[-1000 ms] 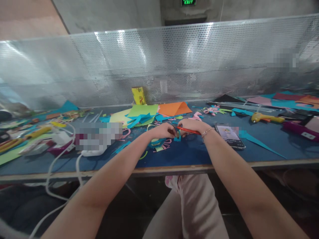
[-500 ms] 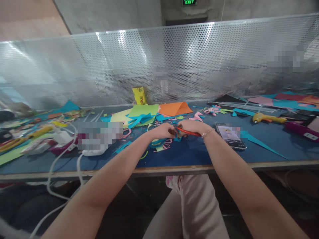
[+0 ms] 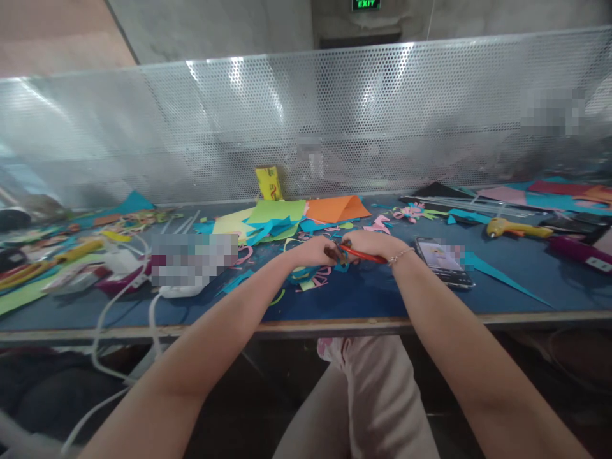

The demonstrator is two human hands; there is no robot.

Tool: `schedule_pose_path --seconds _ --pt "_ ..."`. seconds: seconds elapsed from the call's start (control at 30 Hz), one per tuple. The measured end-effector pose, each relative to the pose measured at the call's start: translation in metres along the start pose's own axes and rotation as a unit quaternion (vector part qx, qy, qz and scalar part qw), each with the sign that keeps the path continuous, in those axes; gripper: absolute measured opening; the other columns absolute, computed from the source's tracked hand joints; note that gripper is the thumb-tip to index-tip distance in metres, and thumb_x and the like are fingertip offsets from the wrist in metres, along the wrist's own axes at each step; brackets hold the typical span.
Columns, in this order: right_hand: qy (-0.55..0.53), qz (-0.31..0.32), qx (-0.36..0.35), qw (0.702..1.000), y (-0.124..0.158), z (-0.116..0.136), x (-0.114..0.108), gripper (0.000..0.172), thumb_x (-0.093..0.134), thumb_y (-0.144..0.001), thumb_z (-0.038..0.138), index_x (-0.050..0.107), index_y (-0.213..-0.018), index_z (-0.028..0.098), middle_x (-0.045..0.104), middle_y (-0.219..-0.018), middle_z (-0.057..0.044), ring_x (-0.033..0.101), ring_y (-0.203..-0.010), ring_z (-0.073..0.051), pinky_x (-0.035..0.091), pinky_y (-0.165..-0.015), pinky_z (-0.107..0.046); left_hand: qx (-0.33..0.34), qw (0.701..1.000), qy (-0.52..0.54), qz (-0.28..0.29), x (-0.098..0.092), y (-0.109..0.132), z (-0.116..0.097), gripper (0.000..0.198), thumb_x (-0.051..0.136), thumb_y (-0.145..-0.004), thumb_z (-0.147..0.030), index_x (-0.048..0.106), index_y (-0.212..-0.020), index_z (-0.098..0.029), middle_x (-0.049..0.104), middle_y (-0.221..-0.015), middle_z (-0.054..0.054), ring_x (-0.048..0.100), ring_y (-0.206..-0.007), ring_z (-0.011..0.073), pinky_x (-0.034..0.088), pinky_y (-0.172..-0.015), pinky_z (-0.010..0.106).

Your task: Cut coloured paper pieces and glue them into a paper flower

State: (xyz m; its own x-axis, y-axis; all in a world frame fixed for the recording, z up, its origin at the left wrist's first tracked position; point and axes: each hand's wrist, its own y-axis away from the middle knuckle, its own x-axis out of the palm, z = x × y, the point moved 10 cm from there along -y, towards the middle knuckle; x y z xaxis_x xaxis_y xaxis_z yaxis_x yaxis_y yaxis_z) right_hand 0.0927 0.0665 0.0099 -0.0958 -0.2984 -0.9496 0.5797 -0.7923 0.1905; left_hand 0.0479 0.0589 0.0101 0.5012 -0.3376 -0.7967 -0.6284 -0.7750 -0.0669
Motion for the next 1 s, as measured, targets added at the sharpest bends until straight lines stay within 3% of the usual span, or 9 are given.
schedule_pose_path --seconds 0.2,0.43,0.57,0.7,0.83,1.0 --pt "0.018 -0.014 0.007 1.0 0.003 -0.003 -0.004 0.03 0.048 -0.064 0.019 0.064 -0.088 0.013 0.067 -0.081 -0.009 0.062 -0.065 -0.016 0.04 -0.052 -0.021 0.009 1.0 -0.008 0.002 0.001 -0.001 -0.001 0.023 0.058 -0.059 -0.014 0.065 -0.081 -0.012 0.059 -0.058 -0.001 0.053 -0.055 0.0101 0.038 -0.052 0.02" --pt "0.09 -0.114 0.089 0.985 -0.007 -0.036 -0.023 0.032 0.04 -0.077 0.025 0.063 -0.095 0.013 0.064 -0.099 -0.014 0.059 -0.088 -0.022 0.04 -0.07 -0.026 0.012 0.999 0.042 -0.02 -0.001 -0.003 0.005 0.033 0.056 -0.06 -0.015 0.054 -0.093 -0.013 0.061 -0.065 0.0 0.055 -0.059 0.0118 0.042 -0.056 0.022" --pt "0.06 -0.146 0.104 0.982 -0.008 -0.042 -0.027 0.031 0.038 -0.08 0.025 0.062 -0.093 0.011 0.064 -0.097 -0.015 0.06 -0.085 -0.021 0.04 -0.067 -0.024 0.017 0.999 0.009 -0.026 0.0 -0.003 0.003 0.034 0.053 -0.06 -0.014 0.051 -0.094 -0.014 0.059 -0.065 -0.001 0.054 -0.059 0.0115 0.042 -0.056 0.023" --pt "0.02 -0.136 0.09 0.986 -0.005 -0.037 -0.023 0.031 0.037 -0.082 0.027 0.061 -0.093 0.01 0.065 -0.09 -0.015 0.062 -0.075 -0.018 0.04 -0.062 -0.022 0.03 0.998 -0.046 -0.033 0.0 -0.003 -0.005 0.036 0.048 -0.062 -0.011 0.051 -0.097 -0.015 0.056 -0.067 -0.002 0.052 -0.06 0.0112 0.04 -0.056 0.022" --pt "0.042 -0.127 0.079 0.988 -0.005 -0.034 -0.022 0.032 0.043 -0.079 0.032 0.062 -0.095 0.011 0.065 -0.092 -0.015 0.061 -0.079 -0.02 0.039 -0.062 -0.023 0.025 0.997 -0.067 -0.04 0.0 -0.002 -0.008 0.032 0.046 -0.061 -0.009 0.051 -0.093 -0.014 0.057 -0.068 -0.001 0.053 -0.063 0.0121 0.04 -0.057 0.022" --pt "0.082 -0.067 0.065 0.992 -0.011 -0.035 -0.01 0.04 0.049 -0.072 0.043 0.064 -0.09 0.011 0.065 -0.092 -0.016 0.06 -0.08 -0.023 0.039 -0.061 -0.025 0.034 0.997 -0.057 -0.031 0.003 -0.004 -0.009 0.03 0.045 -0.06 -0.007 0.049 -0.088 -0.015 0.059 -0.069 -0.001 0.053 -0.062 0.0119 0.04 -0.058 0.022"
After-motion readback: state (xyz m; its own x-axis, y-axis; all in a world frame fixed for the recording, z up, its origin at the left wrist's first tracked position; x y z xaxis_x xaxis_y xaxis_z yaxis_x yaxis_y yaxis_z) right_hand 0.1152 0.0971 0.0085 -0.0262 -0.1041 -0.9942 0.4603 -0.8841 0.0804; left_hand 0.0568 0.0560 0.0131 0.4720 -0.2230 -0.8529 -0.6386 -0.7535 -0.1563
